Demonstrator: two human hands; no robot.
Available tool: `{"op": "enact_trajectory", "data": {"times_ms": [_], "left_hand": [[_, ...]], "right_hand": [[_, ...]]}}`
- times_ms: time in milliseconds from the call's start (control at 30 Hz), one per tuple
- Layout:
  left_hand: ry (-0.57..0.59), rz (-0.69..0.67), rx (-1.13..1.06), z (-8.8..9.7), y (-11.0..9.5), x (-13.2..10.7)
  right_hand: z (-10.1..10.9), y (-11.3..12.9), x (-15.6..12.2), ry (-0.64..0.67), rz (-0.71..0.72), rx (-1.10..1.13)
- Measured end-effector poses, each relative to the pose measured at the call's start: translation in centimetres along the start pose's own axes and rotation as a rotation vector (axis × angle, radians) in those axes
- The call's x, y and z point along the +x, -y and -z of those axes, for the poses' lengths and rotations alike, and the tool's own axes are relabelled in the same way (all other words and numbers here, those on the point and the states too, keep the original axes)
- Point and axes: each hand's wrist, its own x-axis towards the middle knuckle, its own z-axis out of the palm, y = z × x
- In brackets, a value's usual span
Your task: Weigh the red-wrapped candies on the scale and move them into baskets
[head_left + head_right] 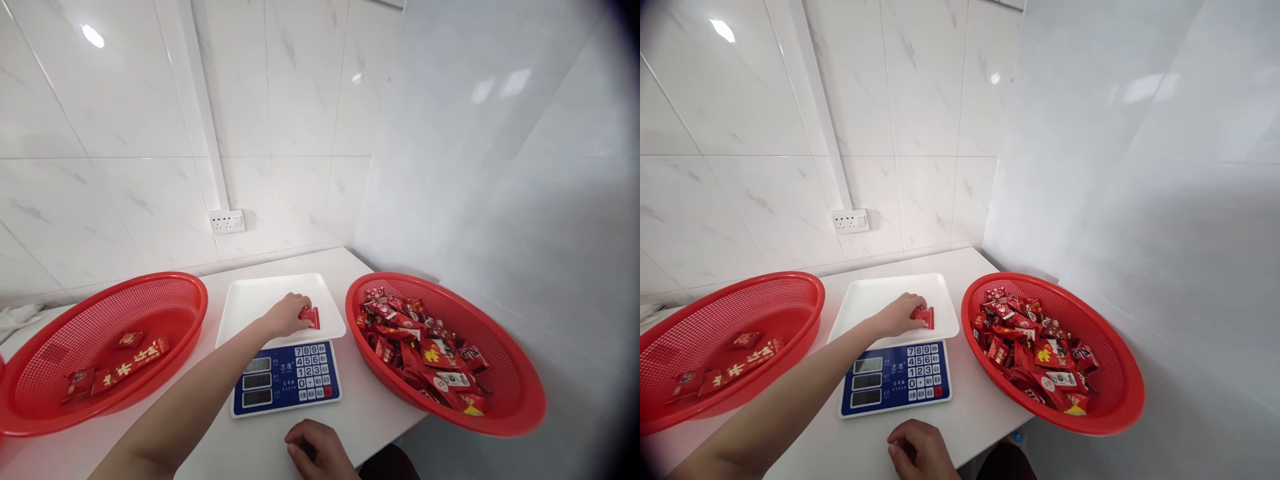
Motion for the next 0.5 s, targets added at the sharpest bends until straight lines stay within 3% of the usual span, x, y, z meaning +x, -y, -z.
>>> {"op": "enact_trajectory", "data": {"times_ms": [100,200,300,367,433,500], "left_hand": [[-0.068,0.012,-0.003,0.4,-0.4,-1.5],[-0.199,0.064,0.030,2.2,0.1,-4.0],[-0.361,0.206,0.098,5.1,2.6,-7.9],[-0.459,0.382,0.195,6.7,5.0,-10.8],[-0.427,0.533,0.268,7.9,7.0,-13.3],[-0.394,0.595,0.312,8.3,7.6,-15.2]], "right_hand": [[0.1,0.2,0.1,0.005,-0.008,0.002],[0.1,0.2,-0.1,0.003,-0.012,0.006],[0.1,0.3,-0.4,0.007,-0.003,0.001],[0.2,0.6,-0.3,0.013,0.008,0.006],[0.7,1.6,0.1,0.008,0.021,0.018],[1.9,3.2,0.4,-0.023,0.065,0.018]]}}
